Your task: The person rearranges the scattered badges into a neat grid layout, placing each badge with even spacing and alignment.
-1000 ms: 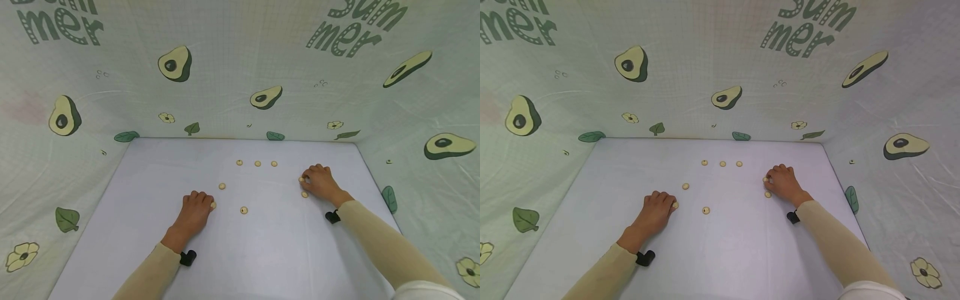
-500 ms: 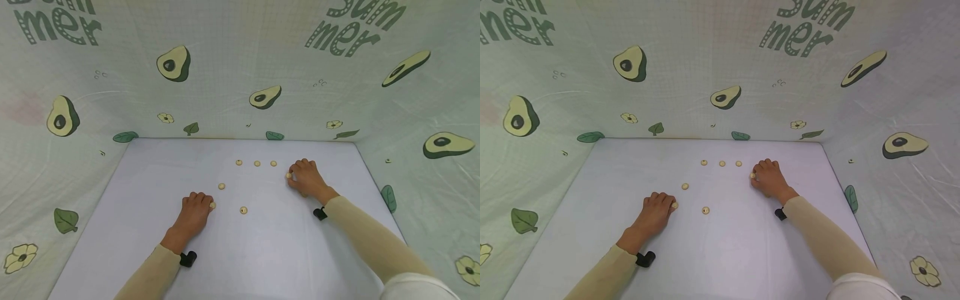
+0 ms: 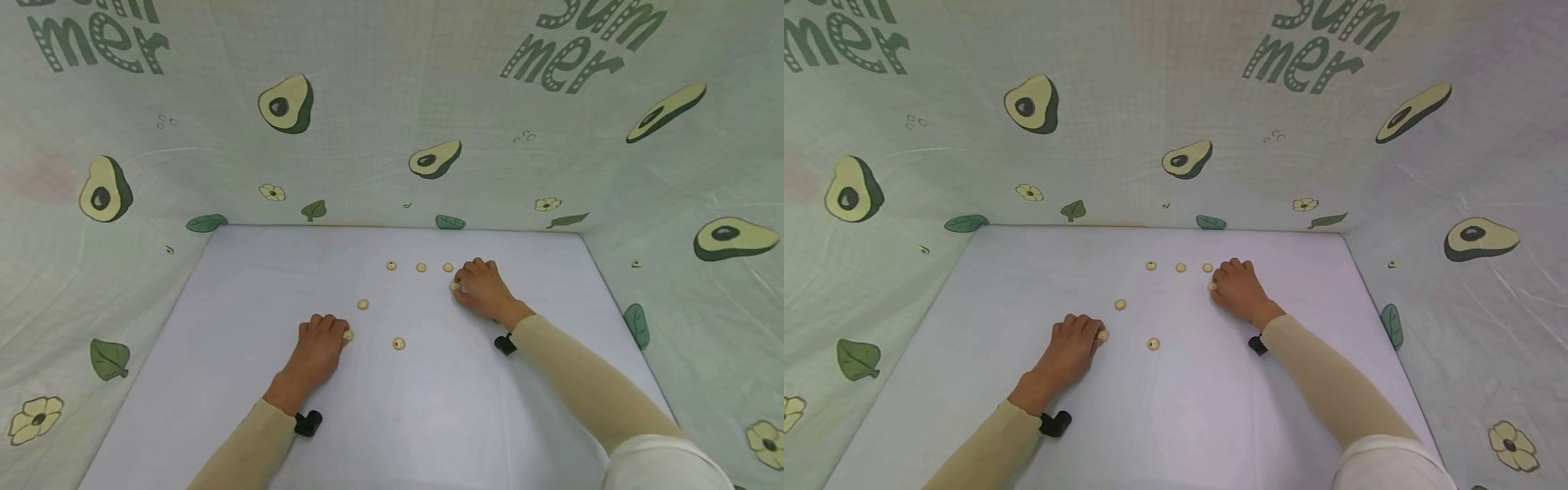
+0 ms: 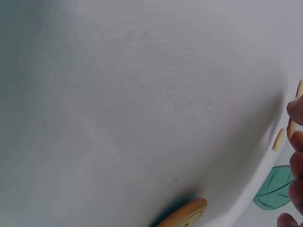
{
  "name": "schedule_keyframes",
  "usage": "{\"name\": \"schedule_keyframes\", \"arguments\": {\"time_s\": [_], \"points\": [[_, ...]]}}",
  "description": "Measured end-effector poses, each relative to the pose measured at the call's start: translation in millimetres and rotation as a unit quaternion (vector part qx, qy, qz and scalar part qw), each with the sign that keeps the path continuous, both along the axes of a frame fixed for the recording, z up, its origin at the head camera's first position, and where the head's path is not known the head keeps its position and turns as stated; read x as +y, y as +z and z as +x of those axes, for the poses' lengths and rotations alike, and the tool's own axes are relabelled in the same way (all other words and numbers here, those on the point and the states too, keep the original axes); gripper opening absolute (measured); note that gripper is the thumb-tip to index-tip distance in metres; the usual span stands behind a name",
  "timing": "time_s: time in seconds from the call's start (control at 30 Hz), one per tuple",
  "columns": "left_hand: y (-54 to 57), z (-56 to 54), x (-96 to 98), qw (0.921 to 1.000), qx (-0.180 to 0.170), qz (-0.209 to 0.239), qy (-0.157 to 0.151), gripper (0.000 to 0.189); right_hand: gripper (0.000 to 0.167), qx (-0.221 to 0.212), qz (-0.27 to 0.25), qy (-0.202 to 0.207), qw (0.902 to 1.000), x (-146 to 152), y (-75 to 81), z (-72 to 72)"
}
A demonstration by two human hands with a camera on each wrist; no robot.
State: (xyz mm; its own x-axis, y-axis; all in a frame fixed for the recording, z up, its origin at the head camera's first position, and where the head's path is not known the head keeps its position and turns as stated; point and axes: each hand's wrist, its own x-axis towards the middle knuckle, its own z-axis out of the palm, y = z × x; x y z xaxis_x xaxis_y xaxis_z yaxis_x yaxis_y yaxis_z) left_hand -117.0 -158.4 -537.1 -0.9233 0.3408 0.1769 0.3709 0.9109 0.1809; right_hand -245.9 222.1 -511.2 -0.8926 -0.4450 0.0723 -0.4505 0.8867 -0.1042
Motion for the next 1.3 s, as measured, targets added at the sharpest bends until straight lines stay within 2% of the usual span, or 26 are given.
{"name": "schedule_keyframes", "arguments": {"time_s": [0.17,0.57,0.9,1.3], "points": [[-0.7,0.2,0.1,0.9999,-0.013,0.004,0.003,0.017,0.026,-0.008,0.007,-0.002,0.9999,-1.5,-2.1,-1.1],[0.7,0.5,0.3,1.0,0.004,0.008,0.002,0.018,0.027,-0.025,0.019,0.0,0.9995,-2.6,-0.4,-4.0],[0.2,0.2,0.1,1.0,0.002,0.009,0.004,0.018,0.029,-0.025,0.017,0.003,0.9995,-2.5,-1.4,-5.0],[1.1,1.2,0.8,0.9999,0.002,0.013,0.004,0.019,0.026,-0.003,0.012,0.007,0.9999,-3.0,-2.0,-2.8]]}}
